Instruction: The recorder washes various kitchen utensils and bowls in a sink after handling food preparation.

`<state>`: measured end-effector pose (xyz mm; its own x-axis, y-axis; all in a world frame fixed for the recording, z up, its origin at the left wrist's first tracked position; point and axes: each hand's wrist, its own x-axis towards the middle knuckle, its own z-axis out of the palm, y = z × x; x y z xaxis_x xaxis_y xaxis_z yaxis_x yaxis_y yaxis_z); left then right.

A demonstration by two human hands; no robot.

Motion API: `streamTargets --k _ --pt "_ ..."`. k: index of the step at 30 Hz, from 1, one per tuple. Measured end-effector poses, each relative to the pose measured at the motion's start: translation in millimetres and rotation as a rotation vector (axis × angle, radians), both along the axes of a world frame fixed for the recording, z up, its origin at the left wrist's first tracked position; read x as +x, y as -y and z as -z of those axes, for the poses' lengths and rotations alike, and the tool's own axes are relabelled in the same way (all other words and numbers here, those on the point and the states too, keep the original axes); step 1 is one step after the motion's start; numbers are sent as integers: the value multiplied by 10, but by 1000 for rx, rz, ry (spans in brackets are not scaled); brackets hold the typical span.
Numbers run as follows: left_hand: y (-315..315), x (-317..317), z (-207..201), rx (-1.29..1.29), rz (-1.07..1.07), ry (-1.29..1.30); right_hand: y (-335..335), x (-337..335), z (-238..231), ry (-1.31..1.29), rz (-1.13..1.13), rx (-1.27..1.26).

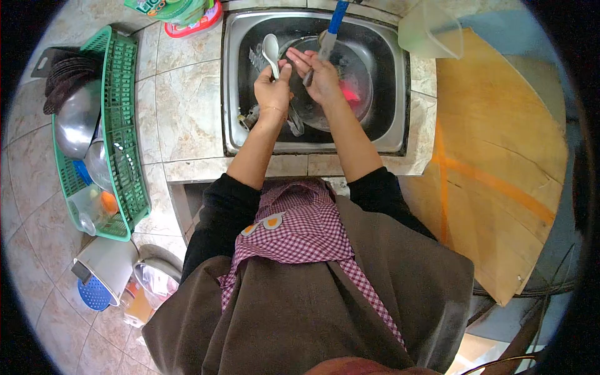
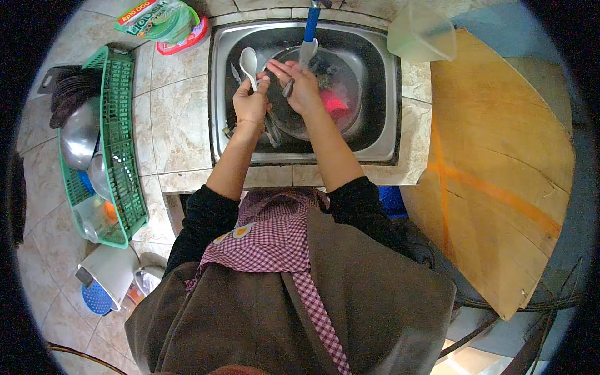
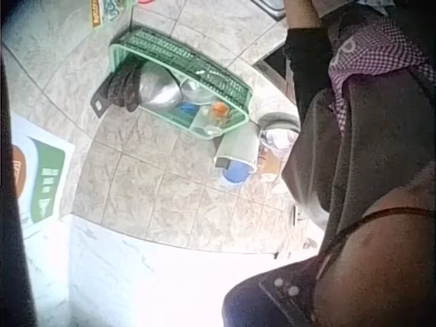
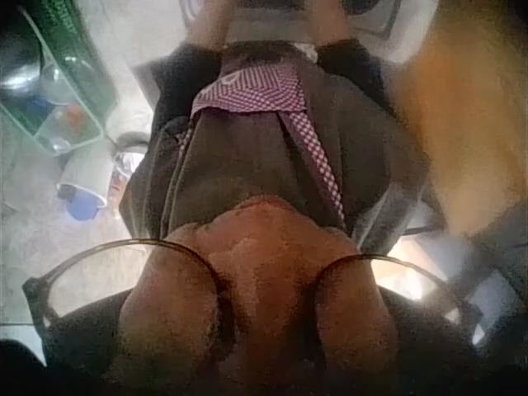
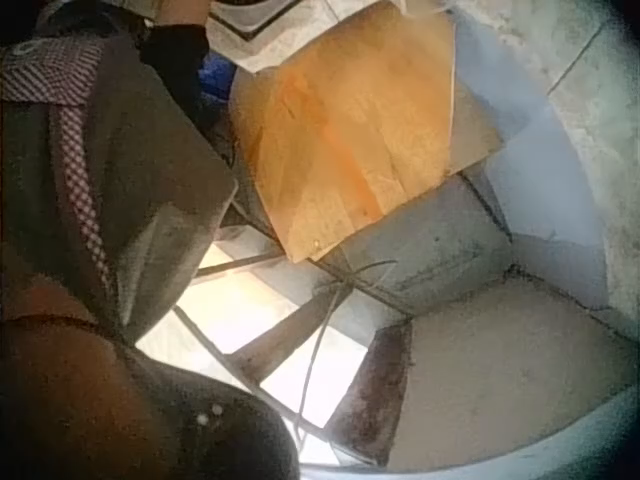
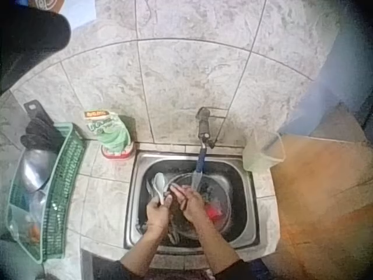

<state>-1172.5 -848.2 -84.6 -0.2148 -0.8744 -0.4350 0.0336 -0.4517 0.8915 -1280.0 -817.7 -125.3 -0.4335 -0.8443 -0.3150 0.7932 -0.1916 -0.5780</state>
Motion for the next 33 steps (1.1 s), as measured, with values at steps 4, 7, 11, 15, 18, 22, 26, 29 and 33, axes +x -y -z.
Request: streamTargets --k 4,7,11,15,18,22,26,29,33 --pt "-38 -16 -41 85 62 92 34 54 54 26 111 99" --pt "-77 -9 -19 66 96 68 53 111 82 67 67 110" --pt "-118 -10 -29 10 131 62 93 147 116 116 134 92" --pt "-100 69 47 -29 129 109 84 205 -58 18 21 116" --pt "-90 125 121 -150 108 118 69 218 -117 -39 -76 10" --pt "-91 157 95 -137 20 29 -8 191 -128 -91 -156 -135" --pt "-100 179 -16 -80 48 38 -56 125 -153 -116 -213 -128" --pt "-106 196 -67 -116 67 30 -34 96 -221 -81 -219 -21" --pt "-122 201 -147 -22 40 -11 -13 32 -170 -24 -176 114"
